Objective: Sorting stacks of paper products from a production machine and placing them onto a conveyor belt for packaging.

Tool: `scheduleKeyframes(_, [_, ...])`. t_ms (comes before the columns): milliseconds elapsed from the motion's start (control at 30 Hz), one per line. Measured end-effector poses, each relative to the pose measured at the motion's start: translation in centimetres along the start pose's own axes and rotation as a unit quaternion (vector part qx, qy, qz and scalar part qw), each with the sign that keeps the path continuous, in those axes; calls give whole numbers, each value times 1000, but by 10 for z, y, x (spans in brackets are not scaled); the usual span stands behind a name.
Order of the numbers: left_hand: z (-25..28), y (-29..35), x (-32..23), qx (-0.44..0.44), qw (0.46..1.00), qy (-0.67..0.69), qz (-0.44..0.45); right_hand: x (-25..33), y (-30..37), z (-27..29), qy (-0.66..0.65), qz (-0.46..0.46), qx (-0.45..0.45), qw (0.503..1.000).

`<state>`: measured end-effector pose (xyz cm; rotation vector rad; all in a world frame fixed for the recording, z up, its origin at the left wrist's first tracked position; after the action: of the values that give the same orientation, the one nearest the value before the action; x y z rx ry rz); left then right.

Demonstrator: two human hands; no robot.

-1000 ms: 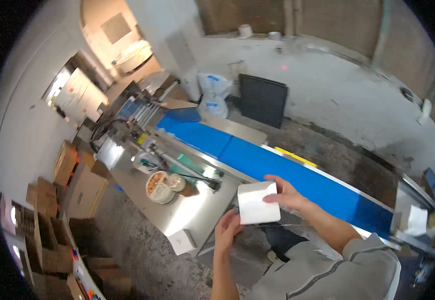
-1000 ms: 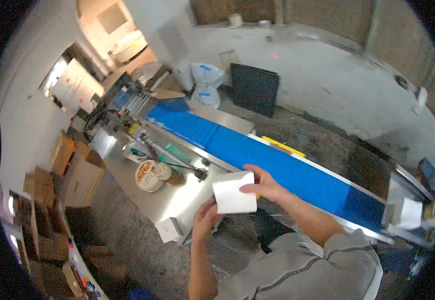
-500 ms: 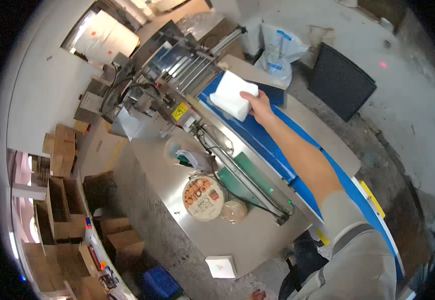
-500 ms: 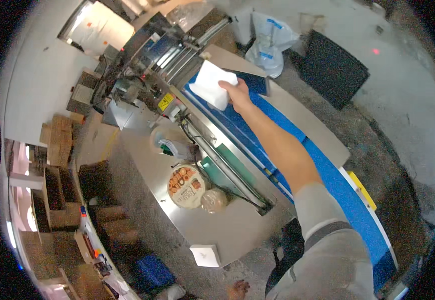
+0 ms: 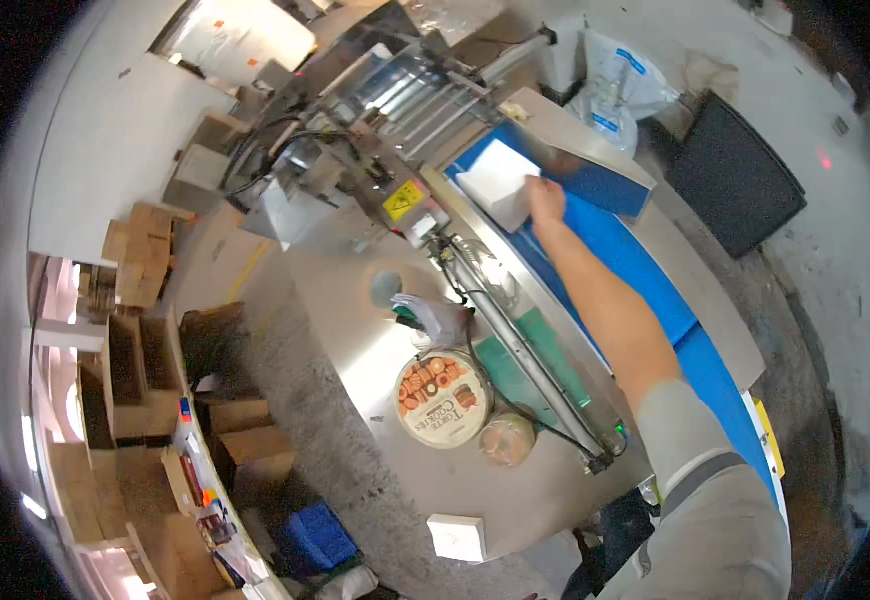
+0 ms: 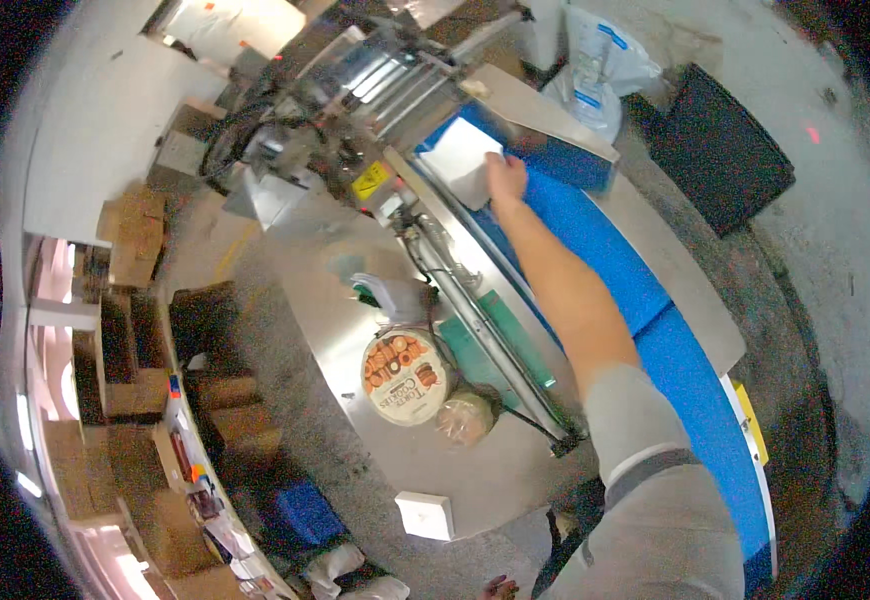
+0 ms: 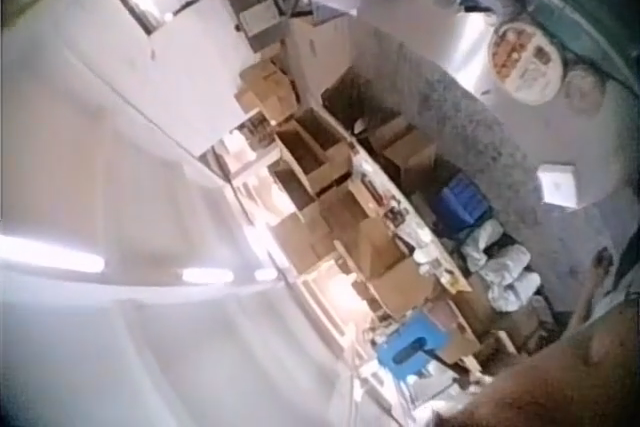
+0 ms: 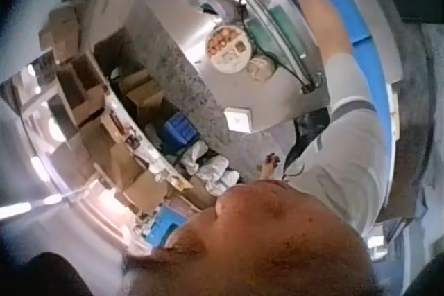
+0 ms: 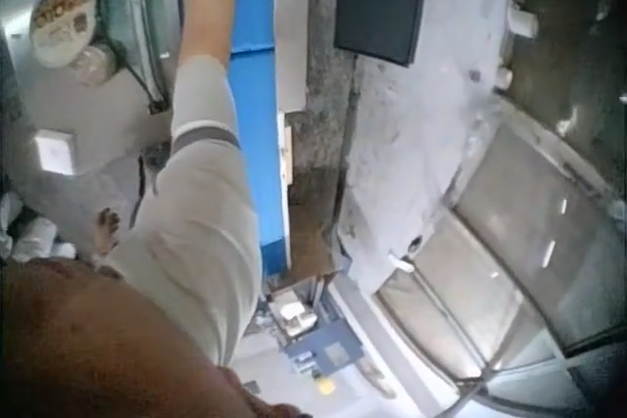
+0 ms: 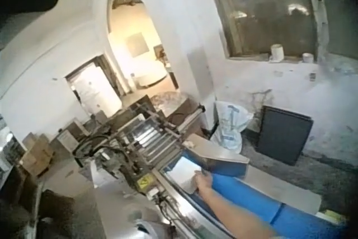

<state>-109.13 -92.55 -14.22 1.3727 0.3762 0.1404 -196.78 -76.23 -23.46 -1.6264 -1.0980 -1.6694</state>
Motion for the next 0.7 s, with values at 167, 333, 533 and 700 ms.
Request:
scheduleKeyframes(167, [5, -17, 0, -12, 995, -58, -78, 8, 44, 71, -124, -55, -4, 991])
scheduleKeyframes(333, [-16, 9, -34, -41, 974, -163, -151, 54, 127, 269, -226, -78, 126, 963])
scheduleKeyframes(533, [-24, 2, -13, 68, 952, -209, -212, 66, 293, 501, -218, -88, 64, 970])
scheduleKeyframes(700, [-48, 42, 6, 121, 834, -345, -413, 128, 482, 632, -138, -67, 7, 988])
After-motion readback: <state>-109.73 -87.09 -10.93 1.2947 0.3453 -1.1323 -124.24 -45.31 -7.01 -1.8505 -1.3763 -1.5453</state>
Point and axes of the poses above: each hand's wrist, its own y-axis away from the middle knuckle, its own z-axis out of the back of the hand, x = y × z, the point moved 2 cm from there along -y, towards the middle knuckle, and after that the axes turned 8 degrees about z, right-handed, at the moved point
